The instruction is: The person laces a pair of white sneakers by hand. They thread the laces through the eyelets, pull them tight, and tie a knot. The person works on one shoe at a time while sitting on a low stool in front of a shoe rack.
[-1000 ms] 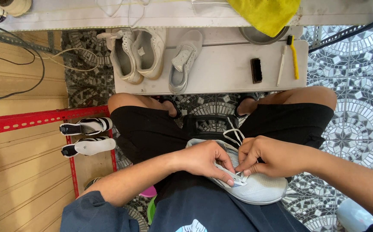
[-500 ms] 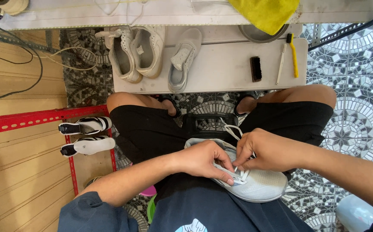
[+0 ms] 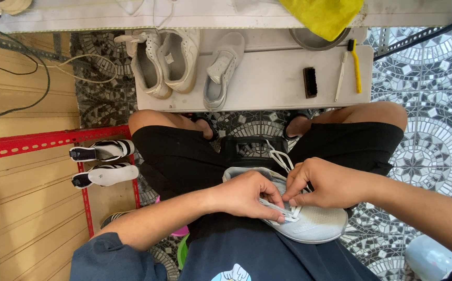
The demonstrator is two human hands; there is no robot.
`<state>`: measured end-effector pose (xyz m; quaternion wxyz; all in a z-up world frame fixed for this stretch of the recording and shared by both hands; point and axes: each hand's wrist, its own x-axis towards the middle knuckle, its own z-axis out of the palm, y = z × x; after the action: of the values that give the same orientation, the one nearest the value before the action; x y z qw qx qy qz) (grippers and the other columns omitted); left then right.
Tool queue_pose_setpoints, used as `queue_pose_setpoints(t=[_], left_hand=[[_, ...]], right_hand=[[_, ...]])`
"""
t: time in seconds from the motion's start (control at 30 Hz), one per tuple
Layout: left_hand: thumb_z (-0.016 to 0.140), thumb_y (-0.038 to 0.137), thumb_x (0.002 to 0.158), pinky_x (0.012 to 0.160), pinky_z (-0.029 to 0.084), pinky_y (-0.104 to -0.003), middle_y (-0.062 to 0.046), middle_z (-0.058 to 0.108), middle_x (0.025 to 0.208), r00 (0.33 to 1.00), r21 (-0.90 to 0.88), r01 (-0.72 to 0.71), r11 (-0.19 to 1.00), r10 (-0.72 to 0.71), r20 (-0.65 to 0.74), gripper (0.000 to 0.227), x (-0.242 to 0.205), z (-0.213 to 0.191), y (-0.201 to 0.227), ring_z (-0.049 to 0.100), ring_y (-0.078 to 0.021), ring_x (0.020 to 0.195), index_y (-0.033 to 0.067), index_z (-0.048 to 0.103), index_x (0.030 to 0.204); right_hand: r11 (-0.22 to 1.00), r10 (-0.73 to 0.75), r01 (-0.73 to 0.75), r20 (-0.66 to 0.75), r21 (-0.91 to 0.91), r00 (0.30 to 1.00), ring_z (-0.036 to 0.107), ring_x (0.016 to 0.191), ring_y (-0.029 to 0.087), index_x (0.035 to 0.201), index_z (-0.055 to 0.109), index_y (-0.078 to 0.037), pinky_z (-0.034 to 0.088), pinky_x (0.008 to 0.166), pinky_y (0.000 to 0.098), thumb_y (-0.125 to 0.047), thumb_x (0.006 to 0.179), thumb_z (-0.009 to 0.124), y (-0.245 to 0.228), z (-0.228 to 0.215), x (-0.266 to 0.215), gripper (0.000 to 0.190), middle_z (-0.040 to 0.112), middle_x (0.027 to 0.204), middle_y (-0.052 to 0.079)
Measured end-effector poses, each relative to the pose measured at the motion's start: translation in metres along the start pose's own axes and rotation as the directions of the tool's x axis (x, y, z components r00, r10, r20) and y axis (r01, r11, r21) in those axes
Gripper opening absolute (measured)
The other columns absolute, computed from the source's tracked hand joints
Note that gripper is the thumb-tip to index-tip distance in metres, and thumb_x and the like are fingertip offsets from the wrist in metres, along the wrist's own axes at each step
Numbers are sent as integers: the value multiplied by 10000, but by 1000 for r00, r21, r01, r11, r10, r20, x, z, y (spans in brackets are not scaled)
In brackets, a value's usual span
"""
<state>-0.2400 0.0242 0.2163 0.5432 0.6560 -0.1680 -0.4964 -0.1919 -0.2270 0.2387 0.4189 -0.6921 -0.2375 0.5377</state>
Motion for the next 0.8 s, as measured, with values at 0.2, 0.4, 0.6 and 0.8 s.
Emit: queue_pose_setpoints(t=[0.2,0.4,0.6,0.8], left_hand=[[895,320,854,822,593,-331,37,818,853,1000,8,-11,1000,11,-23,232,-4,3,0,745,-125,876,189,870,1044],[885,277,896,866,617,-413,-66,843,915,985,65,-53,996,63,-161,208,-12,2,5,798,-247,953,149,863,1060],[886,200,937,887,632,-427,-120,816,897,932,283,-166,945,244,-268,128,-10,-7,0,802,-359,980,113,843,1020],[810,66,866,790,483,-496,-72,738,826,781,676,-250,694,557,-283,91,1,-9,-13,674,-370,885,132,759,901]], right_hand=[[952,273,-257,-78,166,959,574,693,100,937,976,-155,494,666,273,-131,850,987,6,12,5,91,870,775,8],[891,312,-273,-50,363,949,509,590,94,904,801,-84,438,597,238,-44,892,986,34,14,14,190,887,767,22],[820,272,-156,-135,550,953,646,642,101,893,664,-69,547,641,239,51,943,908,61,19,31,277,864,813,75],[860,83,107,-344,499,935,541,670,94,818,522,-128,426,602,280,48,989,883,94,21,47,437,627,698,15]])
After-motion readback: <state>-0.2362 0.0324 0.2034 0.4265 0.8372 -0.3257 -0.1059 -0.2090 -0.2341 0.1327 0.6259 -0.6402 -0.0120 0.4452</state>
